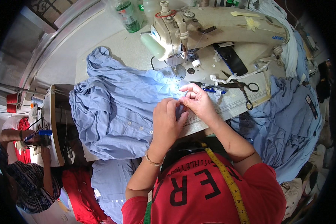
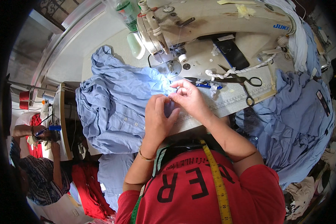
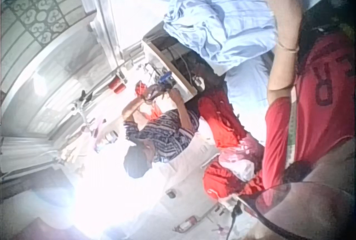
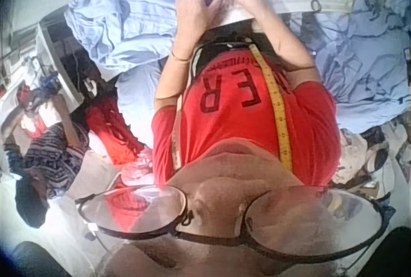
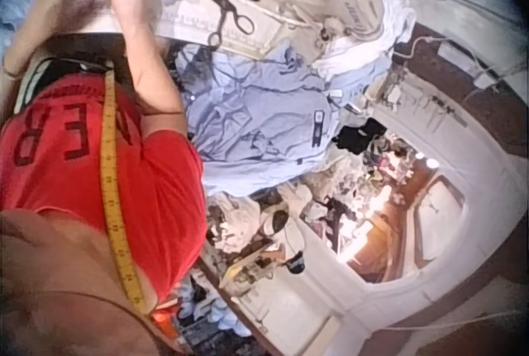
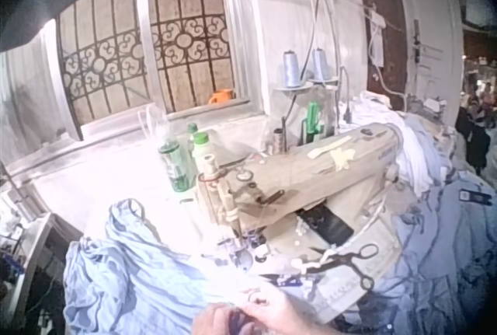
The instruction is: The person uses an industrial sewing machine to stitch a blue button-down shirt, aligning the fabric with their hands and occasionally using shears to trim threads.
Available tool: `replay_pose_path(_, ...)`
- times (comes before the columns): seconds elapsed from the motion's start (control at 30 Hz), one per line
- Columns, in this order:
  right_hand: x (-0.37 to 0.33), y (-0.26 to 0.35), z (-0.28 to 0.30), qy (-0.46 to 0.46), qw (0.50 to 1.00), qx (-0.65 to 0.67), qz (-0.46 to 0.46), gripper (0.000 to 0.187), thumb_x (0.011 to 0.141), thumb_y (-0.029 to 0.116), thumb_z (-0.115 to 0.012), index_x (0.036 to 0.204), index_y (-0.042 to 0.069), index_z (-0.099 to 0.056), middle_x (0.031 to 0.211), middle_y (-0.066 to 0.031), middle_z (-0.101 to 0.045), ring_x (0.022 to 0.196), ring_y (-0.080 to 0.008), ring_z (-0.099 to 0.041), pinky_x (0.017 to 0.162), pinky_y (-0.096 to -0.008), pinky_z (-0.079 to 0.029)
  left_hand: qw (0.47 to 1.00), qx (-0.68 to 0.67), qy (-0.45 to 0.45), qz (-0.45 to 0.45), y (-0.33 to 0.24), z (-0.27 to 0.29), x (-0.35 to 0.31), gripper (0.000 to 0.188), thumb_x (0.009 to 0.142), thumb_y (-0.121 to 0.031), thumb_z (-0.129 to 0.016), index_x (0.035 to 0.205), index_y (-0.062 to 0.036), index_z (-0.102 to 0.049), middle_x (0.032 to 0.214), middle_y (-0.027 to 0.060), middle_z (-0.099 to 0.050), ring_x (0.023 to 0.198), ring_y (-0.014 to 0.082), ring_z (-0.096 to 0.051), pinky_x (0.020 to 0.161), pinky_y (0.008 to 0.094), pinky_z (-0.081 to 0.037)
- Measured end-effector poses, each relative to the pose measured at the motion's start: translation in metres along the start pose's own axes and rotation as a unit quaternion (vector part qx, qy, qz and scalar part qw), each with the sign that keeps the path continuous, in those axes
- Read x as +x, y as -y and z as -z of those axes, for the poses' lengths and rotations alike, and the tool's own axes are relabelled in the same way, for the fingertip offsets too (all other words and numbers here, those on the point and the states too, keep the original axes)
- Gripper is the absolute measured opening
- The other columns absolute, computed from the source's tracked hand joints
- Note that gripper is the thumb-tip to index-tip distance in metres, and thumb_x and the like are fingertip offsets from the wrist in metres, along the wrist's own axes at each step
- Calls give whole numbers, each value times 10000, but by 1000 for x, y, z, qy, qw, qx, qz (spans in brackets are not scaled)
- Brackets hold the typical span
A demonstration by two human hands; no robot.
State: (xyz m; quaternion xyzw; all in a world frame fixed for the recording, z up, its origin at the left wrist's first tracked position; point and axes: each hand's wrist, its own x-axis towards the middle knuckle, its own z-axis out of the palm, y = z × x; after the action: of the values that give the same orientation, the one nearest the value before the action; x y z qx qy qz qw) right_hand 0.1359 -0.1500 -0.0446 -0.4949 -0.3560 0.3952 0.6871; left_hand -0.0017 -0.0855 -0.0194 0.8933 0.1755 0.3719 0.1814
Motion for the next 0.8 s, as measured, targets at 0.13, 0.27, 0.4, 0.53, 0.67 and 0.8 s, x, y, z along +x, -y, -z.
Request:
replay_pose_path(0.13,-1,3,-2,2,998,-56,25,230,909,28,-626,1122,9,-542,765,21,-585,706,-24,-522,664,-172,-430,1000,24,3,-16,6,-8,-9,343,741,-23,-705,1044,-8,-545,897,138,-593,775,319,-581,665,383,-475)
replay_pose_path(0.27,3,1,-4,-3,998,-45,38,175,928,45,-599,1098,15,-571,824,5,-598,705,-36,-533,662,-179,-446,994,-87,7,70,11,-8,-14,194,853,-68,-640,1022,19,-603,840,119,-624,711,269,-589,651,332,-469)
replay_pose_path(0.4,2,7,-2,-2,1000,-22,2,167,950,80,-578,1107,25,-585,859,-10,-601,708,-63,-572,663,-202,-486,878,-358,25,318,21,-2,-14,200,966,-144,-563,1004,33,-651,777,2,-629,662,103,-536,616,249,-437)
replay_pose_path(0.53,-6,11,-7,-4,994,-97,47,130,907,37,-612,1036,21,-612,936,-14,-603,760,-80,-589,690,-225,-496,845,-427,43,318,26,5,-11,225,992,-173,-542,1037,18,-651,816,-55,-596,722,16,-467,609,189,-390)
replay_pose_path(0.67,-6,13,-9,38,953,-218,207,96,848,2,-660,936,16,-624,924,-50,-576,842,-131,-594,725,-258,-496,834,-454,38,311,28,5,-11,217,989,-167,-545,1035,16,-651,812,-53,-593,712,14,-465,609,179,-379)
replay_pose_path(0.8,-5,18,-10,51,930,-285,225,99,831,16,-669,913,21,-614,920,-75,-578,813,-193,-600,715,-289,-497,833,-447,53,321,31,5,-12,218,988,-169,-545,1027,16,-652,814,-57,-587,712,18,-464,611,184,-380)
